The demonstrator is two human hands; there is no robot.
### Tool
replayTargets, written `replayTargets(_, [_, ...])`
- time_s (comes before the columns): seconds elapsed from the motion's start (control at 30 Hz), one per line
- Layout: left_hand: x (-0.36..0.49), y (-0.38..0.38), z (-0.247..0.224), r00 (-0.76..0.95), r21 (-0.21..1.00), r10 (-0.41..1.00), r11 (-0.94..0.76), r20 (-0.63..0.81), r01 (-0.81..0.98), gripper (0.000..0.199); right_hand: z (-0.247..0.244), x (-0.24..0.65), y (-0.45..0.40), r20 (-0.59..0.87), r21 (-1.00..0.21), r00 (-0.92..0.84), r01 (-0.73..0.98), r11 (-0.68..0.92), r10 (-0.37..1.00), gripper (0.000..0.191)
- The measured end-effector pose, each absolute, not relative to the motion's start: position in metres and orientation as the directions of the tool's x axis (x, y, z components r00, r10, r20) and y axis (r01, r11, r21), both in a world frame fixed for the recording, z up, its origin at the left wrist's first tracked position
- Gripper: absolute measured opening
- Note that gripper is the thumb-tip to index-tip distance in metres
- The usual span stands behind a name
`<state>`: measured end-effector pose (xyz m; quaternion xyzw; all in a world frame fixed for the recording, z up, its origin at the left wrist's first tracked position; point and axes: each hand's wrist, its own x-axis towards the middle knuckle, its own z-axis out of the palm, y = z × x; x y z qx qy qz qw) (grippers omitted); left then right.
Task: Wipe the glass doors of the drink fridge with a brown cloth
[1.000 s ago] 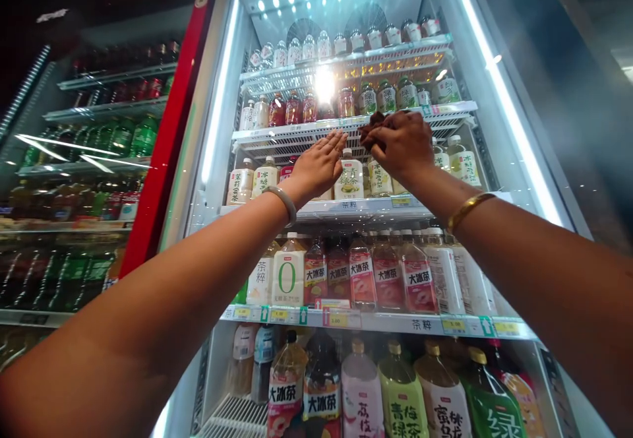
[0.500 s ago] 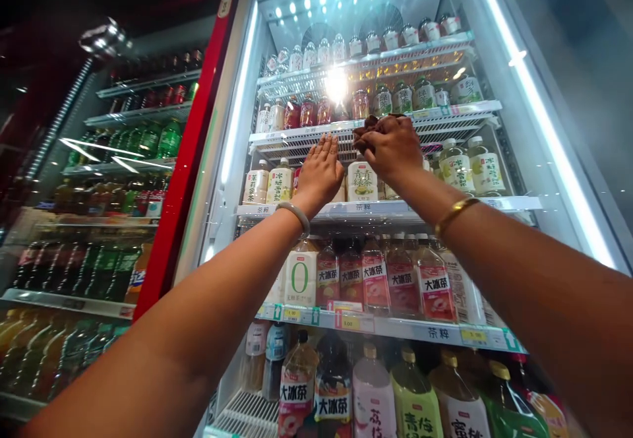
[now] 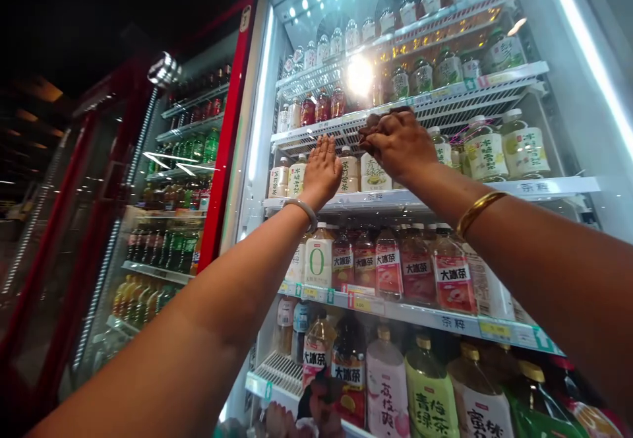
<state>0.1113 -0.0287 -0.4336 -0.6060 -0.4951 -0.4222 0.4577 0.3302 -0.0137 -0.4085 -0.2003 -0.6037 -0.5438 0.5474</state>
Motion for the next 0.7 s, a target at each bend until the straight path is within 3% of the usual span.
replayTargets(0.13, [0.095, -0.029, -0.449, 0.269, -0.256, 0.217, -0.086, 0.938, 0.963, 0.068, -0.395, 0.284, -0.005, 0.898, 0.375, -0.225, 0.841, 0.391, -0.377, 0.041])
replayTargets(0.27, [0.070, -0.032, -0.450, 0.405, -0.394, 0.216, -0.094, 0.888, 0.914, 0.068, -0.421, 0.244, -0.010, 0.881, 0.451, -0.339, 0.814, 0.366, -0.330, 0.036])
replayTargets(0.43, [0.046, -0.035, -0.446, 0.559, -0.540, 0.199, -0.148, 0.805, 0.829, 0.068, -0.436, 0.273, -0.017, 0.847, 0.527, -0.439, 0.770, 0.359, -0.302, 0.034])
replayTargets(0.5, [0.042, -0.033, -0.447, 0.508, -0.486, 0.177, -0.153, 0.843, 0.861, 0.068, -0.423, 0.276, -0.016, 0.872, 0.477, -0.376, 0.799, 0.365, -0.315, 0.036])
replayTargets(0.6, [0.039, -0.029, -0.448, 0.212, -0.195, 0.172, -0.110, 0.962, 0.975, 0.070, -0.404, 0.248, -0.009, 0.917, 0.334, -0.194, 0.852, 0.402, -0.350, 0.035])
replayTargets(0.7, [0.037, -0.024, -0.447, 0.045, -0.028, 0.196, -0.086, 0.980, 0.996, 0.071, -0.408, 0.211, -0.006, 0.904, 0.392, -0.264, 0.825, 0.407, -0.336, 0.034])
